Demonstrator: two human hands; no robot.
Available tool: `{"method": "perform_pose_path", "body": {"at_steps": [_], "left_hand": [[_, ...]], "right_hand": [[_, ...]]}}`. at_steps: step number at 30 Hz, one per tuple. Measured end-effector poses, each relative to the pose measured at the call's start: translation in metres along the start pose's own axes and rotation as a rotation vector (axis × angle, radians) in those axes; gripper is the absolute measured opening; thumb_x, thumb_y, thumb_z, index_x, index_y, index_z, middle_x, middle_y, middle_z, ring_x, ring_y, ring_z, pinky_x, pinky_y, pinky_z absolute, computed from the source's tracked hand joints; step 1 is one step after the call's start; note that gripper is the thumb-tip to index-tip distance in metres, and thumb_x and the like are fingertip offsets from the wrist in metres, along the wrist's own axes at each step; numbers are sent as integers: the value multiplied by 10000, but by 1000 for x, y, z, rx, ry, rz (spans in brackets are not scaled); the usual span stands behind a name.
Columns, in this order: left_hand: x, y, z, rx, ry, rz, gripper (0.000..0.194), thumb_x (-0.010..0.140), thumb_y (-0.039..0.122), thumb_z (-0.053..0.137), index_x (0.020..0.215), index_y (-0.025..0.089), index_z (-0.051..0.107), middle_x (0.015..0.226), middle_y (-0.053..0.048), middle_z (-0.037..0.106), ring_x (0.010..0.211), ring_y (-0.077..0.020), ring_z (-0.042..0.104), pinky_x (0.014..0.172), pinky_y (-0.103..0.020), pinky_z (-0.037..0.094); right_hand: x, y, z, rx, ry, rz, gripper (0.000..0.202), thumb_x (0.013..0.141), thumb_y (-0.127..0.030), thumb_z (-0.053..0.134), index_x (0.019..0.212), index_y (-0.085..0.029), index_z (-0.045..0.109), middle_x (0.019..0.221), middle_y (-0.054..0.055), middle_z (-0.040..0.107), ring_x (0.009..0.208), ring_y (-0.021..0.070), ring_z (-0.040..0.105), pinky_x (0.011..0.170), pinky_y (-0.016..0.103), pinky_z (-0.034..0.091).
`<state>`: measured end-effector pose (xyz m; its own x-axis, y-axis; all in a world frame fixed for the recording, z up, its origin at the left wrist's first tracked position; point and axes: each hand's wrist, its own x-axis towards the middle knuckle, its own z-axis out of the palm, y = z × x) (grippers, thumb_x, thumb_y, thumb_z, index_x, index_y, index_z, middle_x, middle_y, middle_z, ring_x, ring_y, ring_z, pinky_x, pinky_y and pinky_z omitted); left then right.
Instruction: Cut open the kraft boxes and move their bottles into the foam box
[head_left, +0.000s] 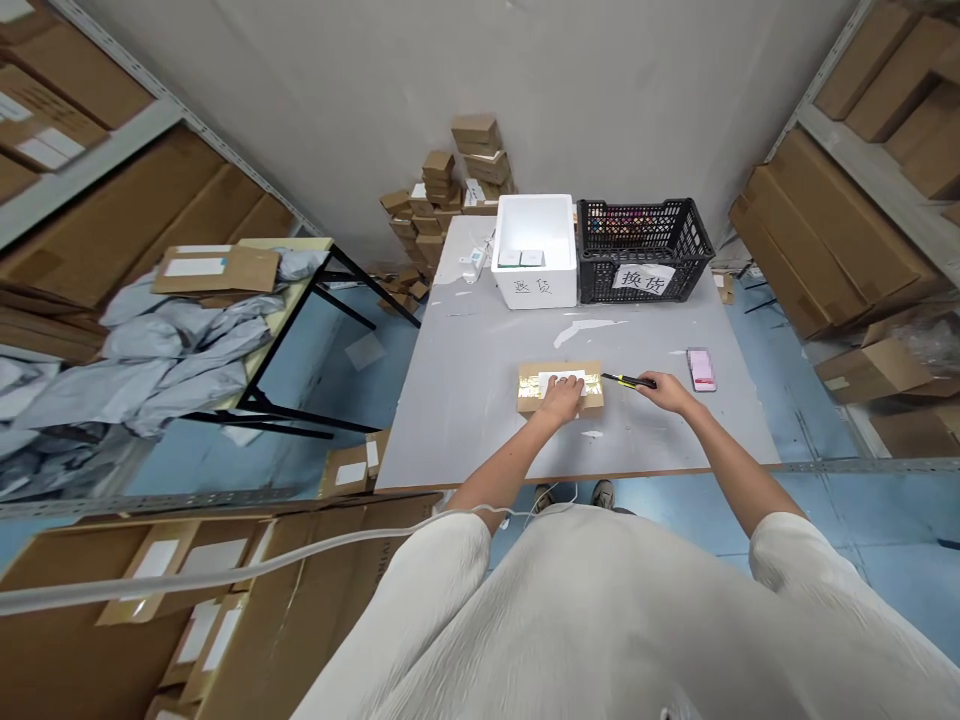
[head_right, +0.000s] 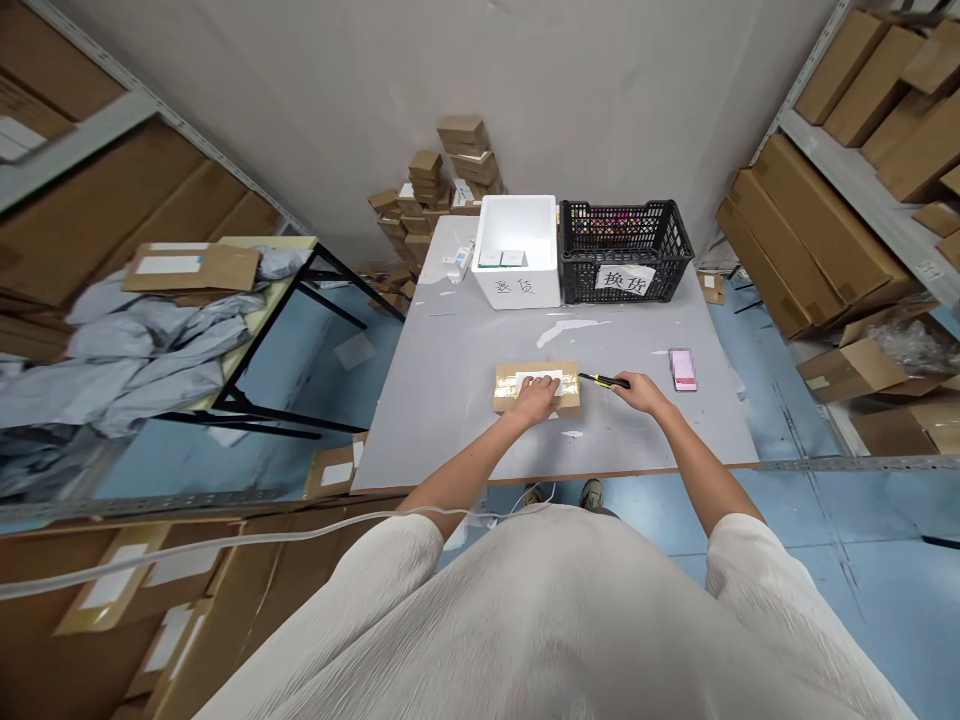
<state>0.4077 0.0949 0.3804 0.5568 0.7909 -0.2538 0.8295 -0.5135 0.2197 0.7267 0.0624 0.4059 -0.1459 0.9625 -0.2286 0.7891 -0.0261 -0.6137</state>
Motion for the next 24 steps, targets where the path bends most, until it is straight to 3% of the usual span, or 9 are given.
{"method": "perform_pose_path", "body": {"at_steps": [7,12,18,21,24], "left_hand": [[3,3,13,-1,11,-19,570,920,234,757,1441,218,528,1404,-160,626,1359,-353,608,1338,-589,213],[1,4,22,-2,40,-5,618,895,229,794,1443,211,509,1411,-176,610,1408,-358,578,1351,-592,202],[-2,0,26,-14,54,14,637,899,225,790,1456,231,482,1405,-161,610,1387,-346,604,1355,-585,201],[-3,0,24,-9,50,8,629,905,221,783,1458,227,483,1418,-163,605,1393,-340,604,1359,-574,200],[-4,1,21,-19,48,6,617,909,221,775,1457,232,492,1415,-157,606,1402,-338,599,1358,-574,202]], "right_hand": [[16,6,2,-30,-74,-73,284,1040,-384,618,1202,-256,813,1134,52,832,952,239,714,789,296,490],[28,4,-6,-213,-189,-94,363,1077,-370,541,1300,-258,804,1133,75,833,952,256,709,749,307,455],[52,-8,-4,-441,-236,-158,392,1092,-317,491,1358,-258,773,1277,115,805,1080,277,716,865,322,476],[53,-11,-3,-366,-265,-129,371,1077,-363,516,1305,-260,790,1192,101,820,1009,266,717,846,321,492],[45,-6,2,-114,-333,-59,354,1037,-479,571,1147,-248,815,976,53,809,827,212,686,749,290,501]]}}
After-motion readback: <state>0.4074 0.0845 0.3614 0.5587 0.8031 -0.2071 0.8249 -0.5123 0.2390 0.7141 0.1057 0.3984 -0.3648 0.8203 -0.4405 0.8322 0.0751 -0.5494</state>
